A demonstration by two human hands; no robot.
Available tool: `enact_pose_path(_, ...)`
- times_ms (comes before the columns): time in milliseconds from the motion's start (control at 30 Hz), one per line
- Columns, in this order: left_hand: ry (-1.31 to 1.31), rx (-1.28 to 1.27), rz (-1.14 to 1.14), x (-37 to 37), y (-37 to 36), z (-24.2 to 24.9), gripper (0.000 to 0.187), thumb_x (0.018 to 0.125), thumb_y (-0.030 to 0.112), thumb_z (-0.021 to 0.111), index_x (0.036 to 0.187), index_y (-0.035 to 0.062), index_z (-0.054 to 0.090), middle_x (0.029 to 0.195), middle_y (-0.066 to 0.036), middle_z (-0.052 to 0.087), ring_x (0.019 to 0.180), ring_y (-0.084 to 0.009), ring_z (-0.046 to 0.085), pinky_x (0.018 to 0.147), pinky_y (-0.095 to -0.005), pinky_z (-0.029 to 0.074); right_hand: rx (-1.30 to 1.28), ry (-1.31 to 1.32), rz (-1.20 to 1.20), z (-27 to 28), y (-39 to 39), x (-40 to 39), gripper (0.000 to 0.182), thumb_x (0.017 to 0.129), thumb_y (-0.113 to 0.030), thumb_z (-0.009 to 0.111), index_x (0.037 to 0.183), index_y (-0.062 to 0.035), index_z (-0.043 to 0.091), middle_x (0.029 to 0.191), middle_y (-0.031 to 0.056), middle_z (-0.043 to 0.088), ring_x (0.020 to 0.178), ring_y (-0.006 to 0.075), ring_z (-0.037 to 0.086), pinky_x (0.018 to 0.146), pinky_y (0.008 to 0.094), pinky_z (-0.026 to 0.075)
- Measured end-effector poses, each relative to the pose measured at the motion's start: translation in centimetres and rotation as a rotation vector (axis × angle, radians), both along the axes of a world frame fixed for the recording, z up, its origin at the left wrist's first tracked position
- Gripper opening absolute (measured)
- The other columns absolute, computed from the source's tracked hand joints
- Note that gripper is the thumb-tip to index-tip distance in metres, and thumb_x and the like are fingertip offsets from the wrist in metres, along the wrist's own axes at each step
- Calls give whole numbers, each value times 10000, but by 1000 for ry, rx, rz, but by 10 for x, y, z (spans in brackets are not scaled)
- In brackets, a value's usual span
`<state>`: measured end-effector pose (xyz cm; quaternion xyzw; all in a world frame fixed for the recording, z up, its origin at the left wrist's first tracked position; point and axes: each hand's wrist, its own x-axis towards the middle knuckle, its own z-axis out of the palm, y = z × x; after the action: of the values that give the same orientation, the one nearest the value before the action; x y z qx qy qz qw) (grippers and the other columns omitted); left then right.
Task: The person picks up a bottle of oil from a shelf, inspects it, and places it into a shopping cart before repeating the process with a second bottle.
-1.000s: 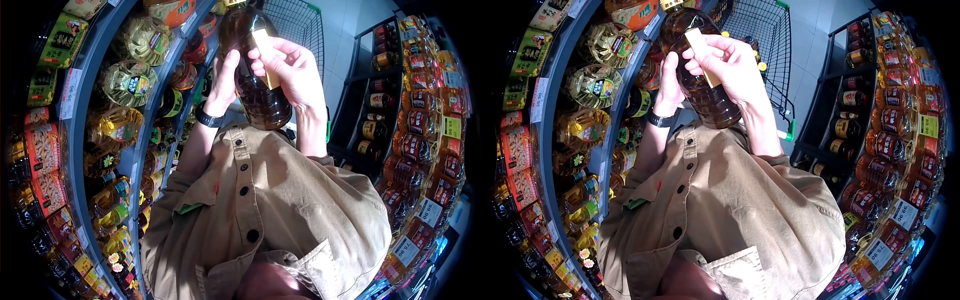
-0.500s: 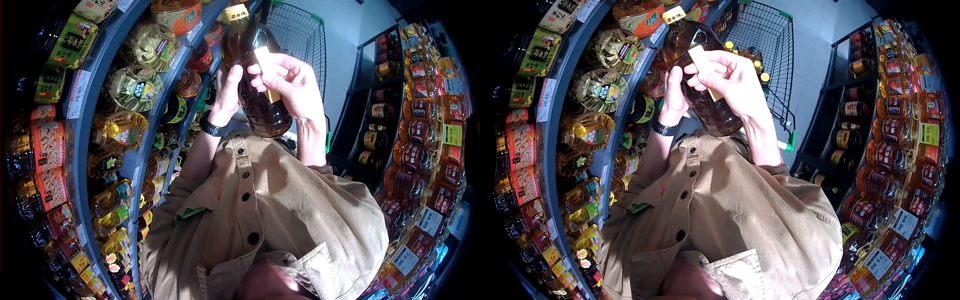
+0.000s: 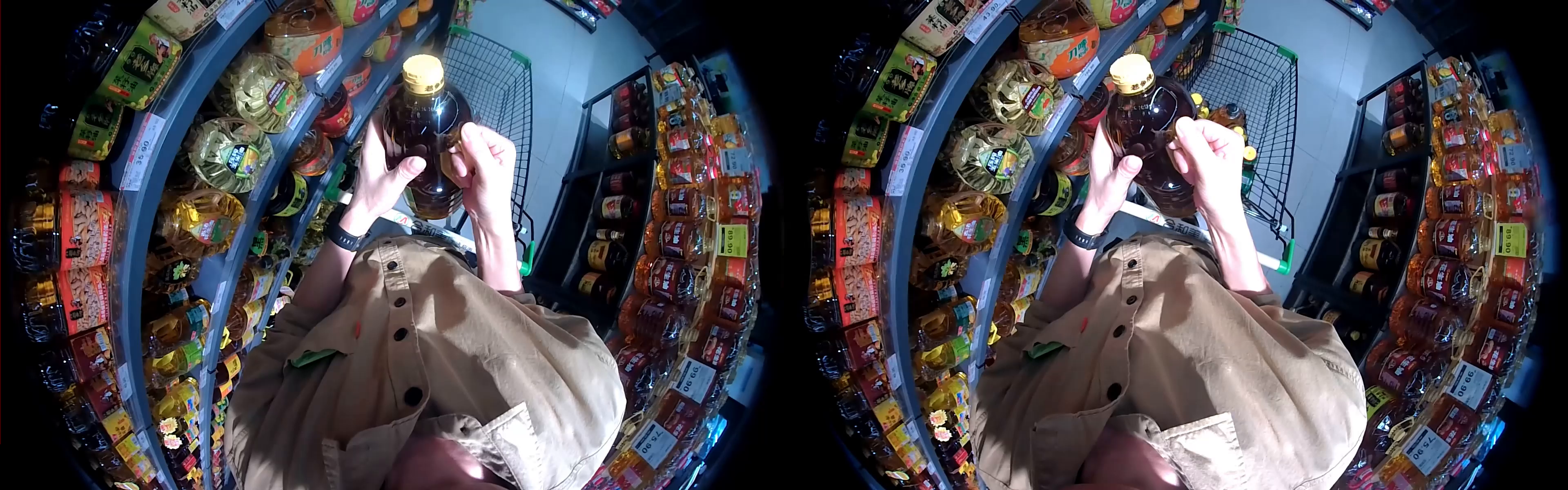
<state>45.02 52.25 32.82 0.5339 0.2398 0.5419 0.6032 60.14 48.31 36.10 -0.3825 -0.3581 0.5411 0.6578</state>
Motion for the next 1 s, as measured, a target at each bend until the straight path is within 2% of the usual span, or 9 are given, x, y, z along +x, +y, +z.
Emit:
enact_pose_path(67, 11, 22, -6, 0, -2, 3, 1063, 761, 471, 800, 1473, -37, 195, 1423, -171, 397, 1309, -260, 436, 1102, -405, 353, 32, -7, -19, -1, 0, -2, 313, 950, -224, 624, 695, -44, 604, 546, -34, 498, 439, 19, 351, 421, 197, 219)
enact_pose_path(200, 66, 36, 23, -2, -6, 12, 1009, 785, 411, 787, 1473, -36, 200, 1426, -186, 385, 1311, -271, 431, 1098, -407, 362, 59, 12, -73, -4, 1, -6, 385, 974, -238, 580, 627, -92, 502, 532, -54, 428, 440, 18, 306, 427, 202, 214)
enact_pose_path(333, 136, 49, 76, -2, -10, 14, 949, 792, 329, 780, 1463, -33, 214, 1406, -202, 405, 1301, -282, 444, 1088, -410, 376, 87, -42, -85, -19, 7, -1, 412, 1007, -322, 501, 658, -106, 478, 490, -42, 423, 407, 32, 319, 404, 214, 204)
enact_pose_path(533, 396, 37, 204, 0, -22, 32, 897, 760, 189, 798, 1437, -38, 255, 1363, -251, 438, 1264, -325, 487, 1046, -415, 425, 84, -22, -72, -18, 10, -2, 403, 1014, -350, 479, 682, -122, 461, 481, -67, 385, 379, 23, 285, 375, 208, 188)
enact_pose_path(700, 491, 59, 240, 1, -22, 31, 907, 753, 197, 806, 1435, -41, 256, 1356, -264, 443, 1258, -336, 493, 1041, -426, 426, 52, 81, -17, -29, 13, -2, 404, 1017, -361, 456, 701, -112, 477, 479, -75, 381, 369, 22, 288, 362, 193, 201)
enact_pose_path(833, 498, 35, 217, -5, -22, 29, 920, 746, 205, 814, 1433, -47, 256, 1362, -265, 444, 1267, -336, 487, 1047, -422, 423, 62, 71, -4, -34, 13, -3, 426, 1012, -360, 458, 677, -98, 492, 478, -62, 391, 359, 25, 278, 361, 195, 196)
enact_pose_path(967, 493, 73, 141, -18, -20, 34, 943, 723, 181, 835, 1435, -42, 259, 1360, -249, 458, 1282, -313, 478, 1062, -413, 413, 52, 49, -36, -31, 9, -5, 395, 987, -293, 536, 646, -94, 518, 512, -61, 419, 421, 26, 293, 412, 203, 210)
enact_pose_path(1000, 497, 111, 125, -22, -20, 37, 953, 712, 170, 844, 1435, -40, 260, 1359, -243, 461, 1283, -307, 477, 1065, -410, 411, 77, 55, -5, -31, 8, -5, 388, 970, -252, 560, 618, -107, 485, 526, -73, 412, 439, 19, 289, 418, 201, 212)
